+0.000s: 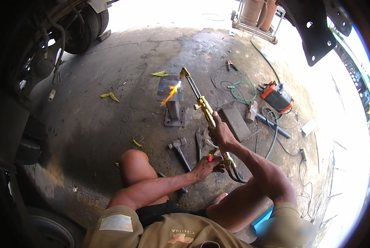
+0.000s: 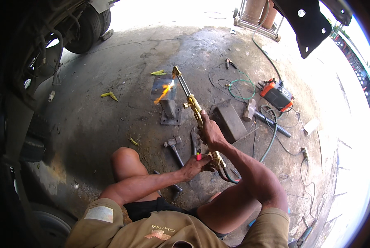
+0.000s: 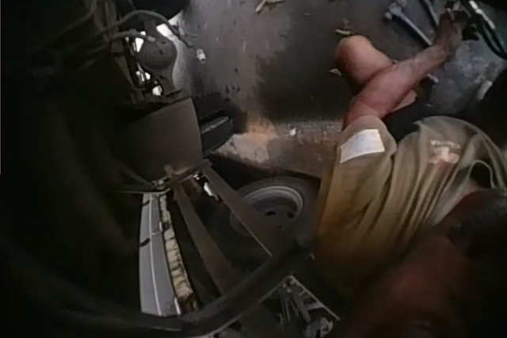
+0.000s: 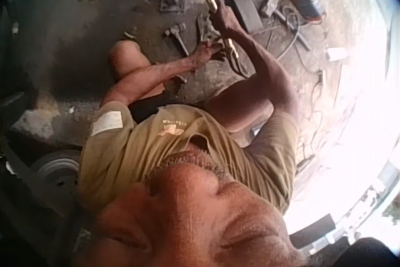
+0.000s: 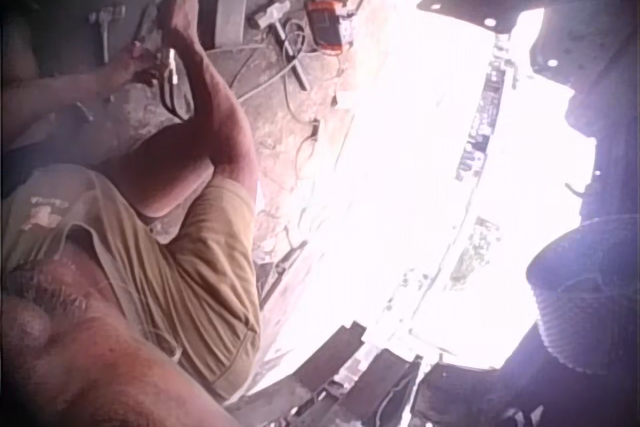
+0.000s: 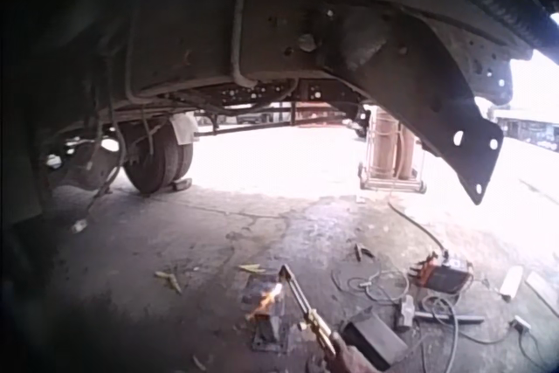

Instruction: The person heats a metal bracket with a blowtorch, then uses a hammer and pliers to bend and shape the heated metal. The person repeats the heating and hammering process on different sections of the bracket.

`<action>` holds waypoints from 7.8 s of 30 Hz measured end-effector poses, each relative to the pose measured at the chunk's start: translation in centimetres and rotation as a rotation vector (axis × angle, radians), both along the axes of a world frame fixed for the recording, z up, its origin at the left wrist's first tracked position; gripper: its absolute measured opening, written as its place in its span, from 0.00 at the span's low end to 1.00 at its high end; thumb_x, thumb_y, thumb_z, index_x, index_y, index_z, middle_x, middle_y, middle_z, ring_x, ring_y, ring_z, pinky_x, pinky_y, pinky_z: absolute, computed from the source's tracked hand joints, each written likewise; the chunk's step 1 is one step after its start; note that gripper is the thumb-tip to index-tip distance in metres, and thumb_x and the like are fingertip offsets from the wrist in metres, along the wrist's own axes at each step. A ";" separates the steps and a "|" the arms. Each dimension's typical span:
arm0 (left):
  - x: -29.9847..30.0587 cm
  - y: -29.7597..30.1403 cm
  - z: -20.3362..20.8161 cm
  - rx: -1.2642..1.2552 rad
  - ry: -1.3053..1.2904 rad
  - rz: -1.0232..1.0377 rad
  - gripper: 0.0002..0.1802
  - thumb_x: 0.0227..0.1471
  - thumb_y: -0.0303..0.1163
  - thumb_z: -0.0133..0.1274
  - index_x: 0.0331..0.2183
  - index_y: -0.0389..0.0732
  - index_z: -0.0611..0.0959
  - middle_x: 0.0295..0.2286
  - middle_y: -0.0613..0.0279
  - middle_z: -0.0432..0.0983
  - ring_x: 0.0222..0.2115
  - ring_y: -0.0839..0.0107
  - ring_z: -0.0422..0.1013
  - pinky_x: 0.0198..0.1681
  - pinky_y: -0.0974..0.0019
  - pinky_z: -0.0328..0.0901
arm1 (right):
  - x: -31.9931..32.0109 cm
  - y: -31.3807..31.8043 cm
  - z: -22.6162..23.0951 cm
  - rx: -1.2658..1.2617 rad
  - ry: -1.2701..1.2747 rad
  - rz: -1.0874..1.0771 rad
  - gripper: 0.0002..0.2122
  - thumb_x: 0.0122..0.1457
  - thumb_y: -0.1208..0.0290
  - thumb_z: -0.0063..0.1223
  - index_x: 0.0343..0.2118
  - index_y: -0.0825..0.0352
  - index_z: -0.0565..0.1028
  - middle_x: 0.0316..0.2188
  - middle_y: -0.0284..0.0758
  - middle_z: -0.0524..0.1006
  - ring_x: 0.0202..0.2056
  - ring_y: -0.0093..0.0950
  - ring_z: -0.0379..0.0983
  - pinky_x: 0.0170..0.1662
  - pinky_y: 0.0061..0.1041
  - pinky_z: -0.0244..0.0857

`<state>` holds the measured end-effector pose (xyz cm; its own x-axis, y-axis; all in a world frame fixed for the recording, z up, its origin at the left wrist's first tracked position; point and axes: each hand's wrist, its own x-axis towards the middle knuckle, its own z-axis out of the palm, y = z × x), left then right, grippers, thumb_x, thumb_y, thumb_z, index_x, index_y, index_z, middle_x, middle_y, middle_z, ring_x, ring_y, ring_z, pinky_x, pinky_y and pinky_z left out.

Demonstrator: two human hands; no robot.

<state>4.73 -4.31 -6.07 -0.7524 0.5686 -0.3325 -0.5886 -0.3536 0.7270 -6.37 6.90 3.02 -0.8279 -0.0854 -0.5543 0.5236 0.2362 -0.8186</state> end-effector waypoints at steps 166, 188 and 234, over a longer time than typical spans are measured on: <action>-1.4 3.2 -3.5 0.082 -0.208 -0.131 0.23 0.65 0.47 0.48 0.48 0.35 0.77 0.33 0.55 0.81 0.32 0.66 0.80 0.39 0.65 0.75 | -0.5 2.3 -1.2 0.276 0.188 0.186 0.43 0.61 0.27 0.24 0.23 0.72 0.70 0.18 0.37 0.69 0.24 0.30 0.67 0.31 0.35 0.60; -1.7 3.0 -3.4 0.059 -0.172 -0.152 0.24 0.64 0.49 0.49 0.46 0.36 0.77 0.31 0.56 0.81 0.31 0.67 0.80 0.39 0.65 0.76 | -0.5 2.2 -1.1 0.285 0.184 0.224 0.43 0.61 0.26 0.22 0.24 0.72 0.70 0.19 0.35 0.68 0.25 0.28 0.65 0.31 0.35 0.59; -12.3 -2.6 4.4 -0.450 0.011 0.575 0.31 0.62 0.60 0.43 0.26 0.40 0.75 0.17 0.69 0.66 0.16 0.76 0.65 0.19 0.71 0.62 | -0.2 3.2 -0.5 0.347 0.207 0.284 0.44 0.61 0.27 0.23 0.31 0.74 0.73 0.20 0.38 0.72 0.25 0.30 0.69 0.31 0.35 0.63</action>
<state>-7.54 -6.95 -1.68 -0.8958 -0.1079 -0.4313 -0.3911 -0.2699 0.8799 -6.53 10.10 2.47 -0.8945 -0.1631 -0.4162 0.2336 0.6233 -0.7463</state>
